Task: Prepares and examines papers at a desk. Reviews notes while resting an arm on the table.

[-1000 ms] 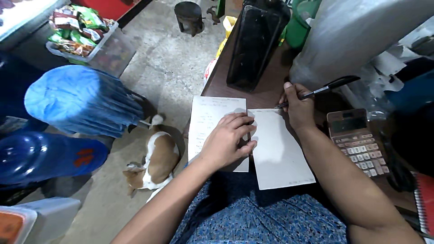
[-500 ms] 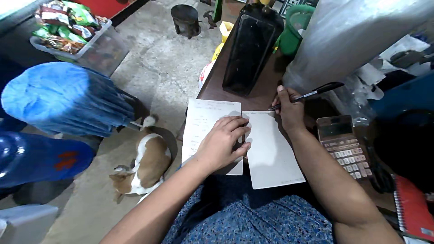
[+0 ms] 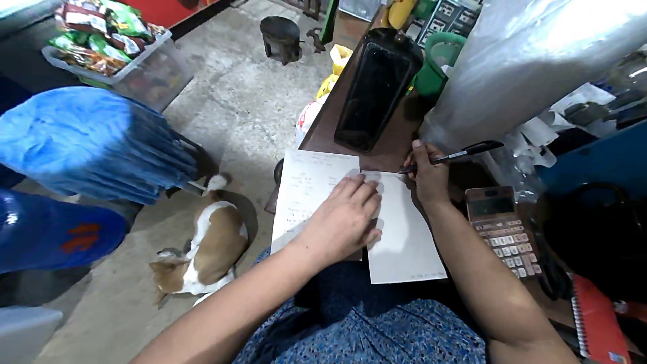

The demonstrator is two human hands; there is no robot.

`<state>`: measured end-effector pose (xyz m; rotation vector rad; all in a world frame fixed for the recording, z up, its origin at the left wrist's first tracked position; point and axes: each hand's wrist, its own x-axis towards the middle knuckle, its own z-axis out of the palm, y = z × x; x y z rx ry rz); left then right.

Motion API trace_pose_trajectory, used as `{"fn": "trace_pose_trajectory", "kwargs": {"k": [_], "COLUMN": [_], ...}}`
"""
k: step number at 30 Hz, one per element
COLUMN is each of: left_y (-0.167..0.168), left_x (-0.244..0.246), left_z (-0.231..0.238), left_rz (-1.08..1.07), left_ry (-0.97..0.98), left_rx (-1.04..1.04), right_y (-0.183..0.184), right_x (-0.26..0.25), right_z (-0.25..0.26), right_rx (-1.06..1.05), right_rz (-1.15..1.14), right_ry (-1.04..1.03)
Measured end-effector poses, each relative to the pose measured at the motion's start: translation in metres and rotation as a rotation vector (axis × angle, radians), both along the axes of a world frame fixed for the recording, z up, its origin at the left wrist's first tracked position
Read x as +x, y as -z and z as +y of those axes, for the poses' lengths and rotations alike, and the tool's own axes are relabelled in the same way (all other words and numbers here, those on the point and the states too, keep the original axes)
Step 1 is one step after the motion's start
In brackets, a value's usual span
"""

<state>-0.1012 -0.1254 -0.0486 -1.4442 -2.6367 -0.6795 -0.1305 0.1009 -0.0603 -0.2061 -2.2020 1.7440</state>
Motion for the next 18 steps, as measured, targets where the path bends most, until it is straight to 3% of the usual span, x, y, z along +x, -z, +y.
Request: {"fn": "trace_pose_trajectory", "kwargs": {"k": [2,5,10,13,15,18], "left_y": [-0.012,-0.026,-0.037,-0.04,-0.028,-0.007], "left_x": [0.007,0.011,-0.004,-0.006,-0.003,-0.006], "left_z": [0.009,0.034,0.092,0.11,0.115,0.118], "left_rz": [0.02,-0.109,-0.658,-0.986,-1.155,-1.246], "left_ry": [0.105,0.415,0.842,0.882,0.858,0.904], "left_rx": [-0.005,0.112,0.123,0.0,0.022,0.105], "right_y": [0.0,-0.001,-0.001,0.0,-0.002,-0.003], "right_x": [-0.001,-0.002,-0.001,0.0,0.001,0.002], "right_z": [-0.001,-0.002,-0.006,-0.006,-0.008,-0.01], "right_rx": [-0.014,-0.027,-0.052,-0.061,-0.059,-0.051], "right_rz": [0.009,-0.008,0.036,0.073,0.061,0.049], "right_ry": [0.015,0.028,0.048,0.053,0.074,0.093]}}
